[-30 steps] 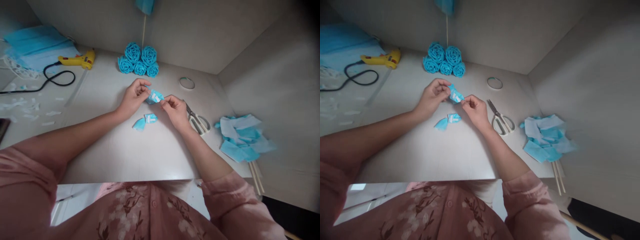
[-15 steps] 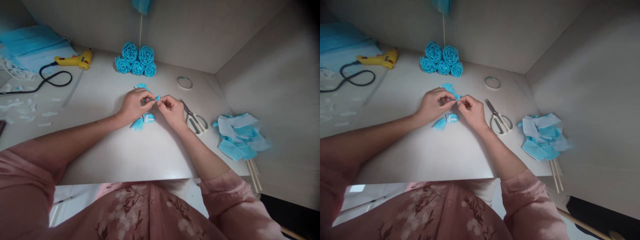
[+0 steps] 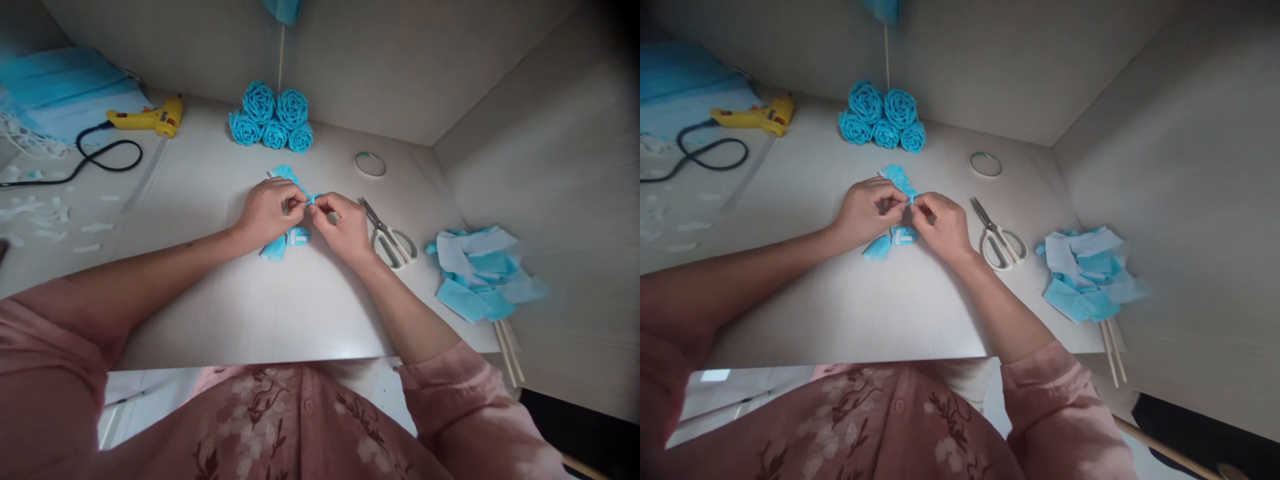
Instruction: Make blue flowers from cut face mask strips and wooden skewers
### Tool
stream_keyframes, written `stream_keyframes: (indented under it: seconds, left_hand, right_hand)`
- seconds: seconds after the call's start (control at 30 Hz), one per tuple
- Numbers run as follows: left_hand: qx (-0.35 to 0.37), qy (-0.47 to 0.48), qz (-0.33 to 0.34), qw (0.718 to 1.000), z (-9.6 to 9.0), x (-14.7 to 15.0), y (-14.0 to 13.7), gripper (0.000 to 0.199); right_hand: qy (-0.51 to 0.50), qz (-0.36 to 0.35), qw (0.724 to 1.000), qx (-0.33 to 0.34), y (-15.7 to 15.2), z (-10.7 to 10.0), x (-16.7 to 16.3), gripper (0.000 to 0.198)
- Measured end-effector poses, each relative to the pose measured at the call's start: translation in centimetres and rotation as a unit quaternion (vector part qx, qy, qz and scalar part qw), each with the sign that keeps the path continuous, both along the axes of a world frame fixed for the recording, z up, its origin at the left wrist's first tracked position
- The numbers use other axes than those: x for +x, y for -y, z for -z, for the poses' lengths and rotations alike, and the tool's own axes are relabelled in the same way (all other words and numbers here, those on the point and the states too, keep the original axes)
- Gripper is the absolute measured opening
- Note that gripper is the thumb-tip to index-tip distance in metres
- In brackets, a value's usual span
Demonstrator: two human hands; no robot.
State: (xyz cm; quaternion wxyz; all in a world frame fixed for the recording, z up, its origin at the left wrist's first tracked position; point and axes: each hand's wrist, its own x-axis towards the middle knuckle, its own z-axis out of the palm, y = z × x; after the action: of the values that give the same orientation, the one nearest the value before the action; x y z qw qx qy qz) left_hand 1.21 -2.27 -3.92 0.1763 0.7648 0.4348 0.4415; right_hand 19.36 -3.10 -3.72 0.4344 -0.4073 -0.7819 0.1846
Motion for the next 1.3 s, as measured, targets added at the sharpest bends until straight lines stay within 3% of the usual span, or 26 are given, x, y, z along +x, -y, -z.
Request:
stream_keyframes:
  seconds: [0.4, 1.03, 1.3]
  left_hand:
    - [-0.004, 0.012, -0.003, 1.000, 0.00, -0.01, -0.16, 0.014]
    - [-0.104, 0.109, 0.022, 0.988, 0.08, -0.16, -0.37, 0.009]
    - [-0.152, 0.162, 0.042, 0.974, 0.23, -0.01, -0.59, 0.006]
  right_hand:
    - [0.004, 0.011, 1.000, -0.005, -0.05, 0.00, -0.05, 0.014]
    - [-0.018, 0.014, 0.999, -0.032, -0.13, 0.16, -0.02, 0.017]
    - [-0.109, 0.013, 0.985, -0.132, -0.37, 0.17, -0.23, 0.018]
